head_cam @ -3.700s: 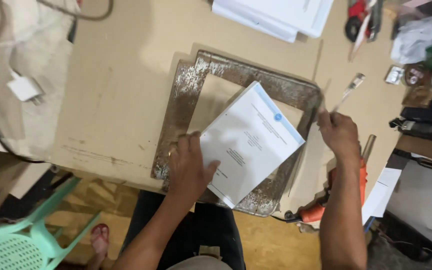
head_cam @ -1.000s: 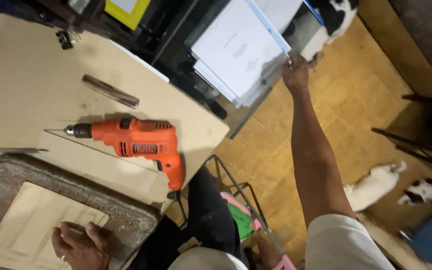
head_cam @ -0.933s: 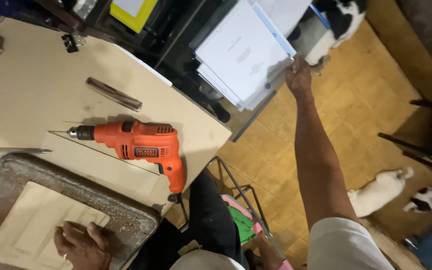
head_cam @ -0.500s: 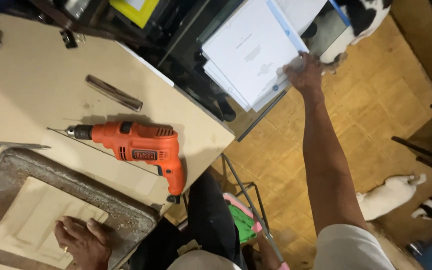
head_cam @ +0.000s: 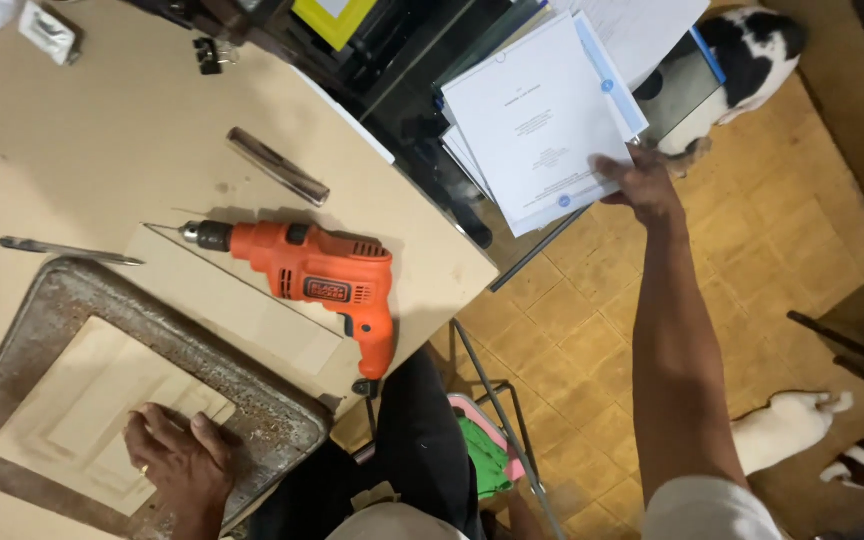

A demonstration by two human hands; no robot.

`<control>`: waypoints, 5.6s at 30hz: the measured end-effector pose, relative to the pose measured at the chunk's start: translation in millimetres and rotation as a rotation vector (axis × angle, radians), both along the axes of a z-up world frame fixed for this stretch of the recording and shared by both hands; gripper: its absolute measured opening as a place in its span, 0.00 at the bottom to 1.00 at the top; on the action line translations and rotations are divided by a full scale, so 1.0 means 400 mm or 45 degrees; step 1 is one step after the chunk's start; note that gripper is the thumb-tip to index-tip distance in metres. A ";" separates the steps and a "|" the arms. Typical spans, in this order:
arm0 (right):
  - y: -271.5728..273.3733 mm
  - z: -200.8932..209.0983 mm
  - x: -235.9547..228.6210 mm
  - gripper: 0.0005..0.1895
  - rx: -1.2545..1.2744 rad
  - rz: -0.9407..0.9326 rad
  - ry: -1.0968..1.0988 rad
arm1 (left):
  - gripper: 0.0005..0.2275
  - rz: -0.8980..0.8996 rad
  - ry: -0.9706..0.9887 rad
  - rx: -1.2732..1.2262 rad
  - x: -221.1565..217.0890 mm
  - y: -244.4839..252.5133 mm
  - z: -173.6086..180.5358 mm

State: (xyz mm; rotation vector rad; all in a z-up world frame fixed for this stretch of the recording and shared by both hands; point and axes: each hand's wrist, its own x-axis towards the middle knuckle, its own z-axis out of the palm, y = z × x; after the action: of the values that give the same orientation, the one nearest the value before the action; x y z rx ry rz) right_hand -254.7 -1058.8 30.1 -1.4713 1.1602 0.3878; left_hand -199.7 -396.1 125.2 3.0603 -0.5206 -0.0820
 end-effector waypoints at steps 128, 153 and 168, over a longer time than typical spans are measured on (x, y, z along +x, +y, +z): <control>1.455 0.238 -0.045 0.08 -0.842 1.187 -1.076 | 0.11 1.665 0.249 -2.112 -0.262 0.355 0.015; 1.707 0.377 0.126 0.39 0.152 1.022 -0.269 | 0.19 1.143 0.076 -1.878 -0.306 0.389 -0.007; 1.673 0.412 0.160 0.37 -0.001 1.080 -0.321 | 0.19 1.163 0.100 -1.885 -0.312 0.393 -0.019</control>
State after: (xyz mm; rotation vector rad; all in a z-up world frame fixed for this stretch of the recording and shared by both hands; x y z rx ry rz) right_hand -190.9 -389.7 195.0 -1.9038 0.2874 0.7441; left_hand -324.5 -238.8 117.7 1.5547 0.6102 0.1470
